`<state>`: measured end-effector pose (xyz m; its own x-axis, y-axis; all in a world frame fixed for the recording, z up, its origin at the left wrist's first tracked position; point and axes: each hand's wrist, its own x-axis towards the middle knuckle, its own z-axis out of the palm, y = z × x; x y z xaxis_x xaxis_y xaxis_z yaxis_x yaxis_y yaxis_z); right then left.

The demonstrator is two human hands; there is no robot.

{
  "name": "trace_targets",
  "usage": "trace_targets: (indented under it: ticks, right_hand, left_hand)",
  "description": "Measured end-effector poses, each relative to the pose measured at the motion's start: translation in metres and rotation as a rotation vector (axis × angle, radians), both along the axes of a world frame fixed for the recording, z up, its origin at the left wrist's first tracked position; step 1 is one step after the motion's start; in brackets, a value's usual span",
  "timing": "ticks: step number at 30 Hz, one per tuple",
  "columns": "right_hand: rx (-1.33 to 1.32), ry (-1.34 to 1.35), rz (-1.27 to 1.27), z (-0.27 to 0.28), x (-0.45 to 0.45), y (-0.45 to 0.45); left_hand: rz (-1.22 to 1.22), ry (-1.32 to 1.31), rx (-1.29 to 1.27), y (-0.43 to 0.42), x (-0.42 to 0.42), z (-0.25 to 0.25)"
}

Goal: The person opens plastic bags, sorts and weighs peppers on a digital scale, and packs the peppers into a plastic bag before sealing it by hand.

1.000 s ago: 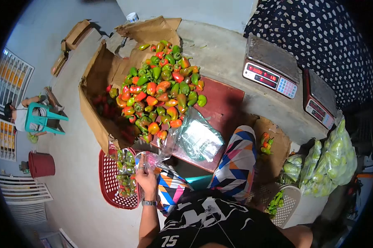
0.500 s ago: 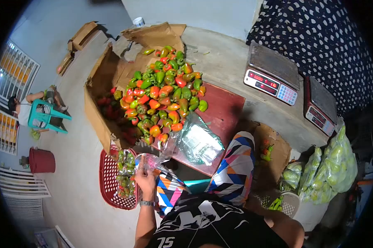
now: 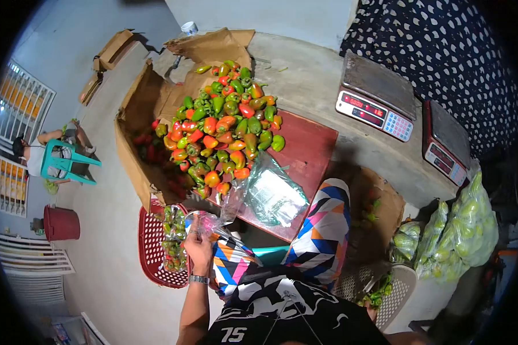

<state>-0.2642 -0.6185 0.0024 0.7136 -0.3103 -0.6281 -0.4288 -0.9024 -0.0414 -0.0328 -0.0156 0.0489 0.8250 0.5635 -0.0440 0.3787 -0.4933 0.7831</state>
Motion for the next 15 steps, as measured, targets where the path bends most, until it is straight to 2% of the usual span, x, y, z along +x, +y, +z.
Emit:
trace_targets:
  ticks: [6,9,13,15]
  right_hand:
    - [0.035,-0.082,-0.360,-0.035,0.001,0.043]
    - [0.090,-0.145,-0.441,-0.052,0.009,0.061]
    - [0.184,-0.249,-0.498,-0.070,0.021,0.087]
    - [0.240,-0.317,-0.502,-0.078,0.033,0.097]
  left_hand:
    - [0.029,0.035,0.001,-0.006,0.005,-0.005]
    - [0.021,-0.001,0.078,-0.001,0.003,-0.013]
    - [0.022,-0.248,-0.010,-0.001,0.004,-0.020]
    - [0.022,-0.183,-0.007,-0.004,0.001,-0.016]
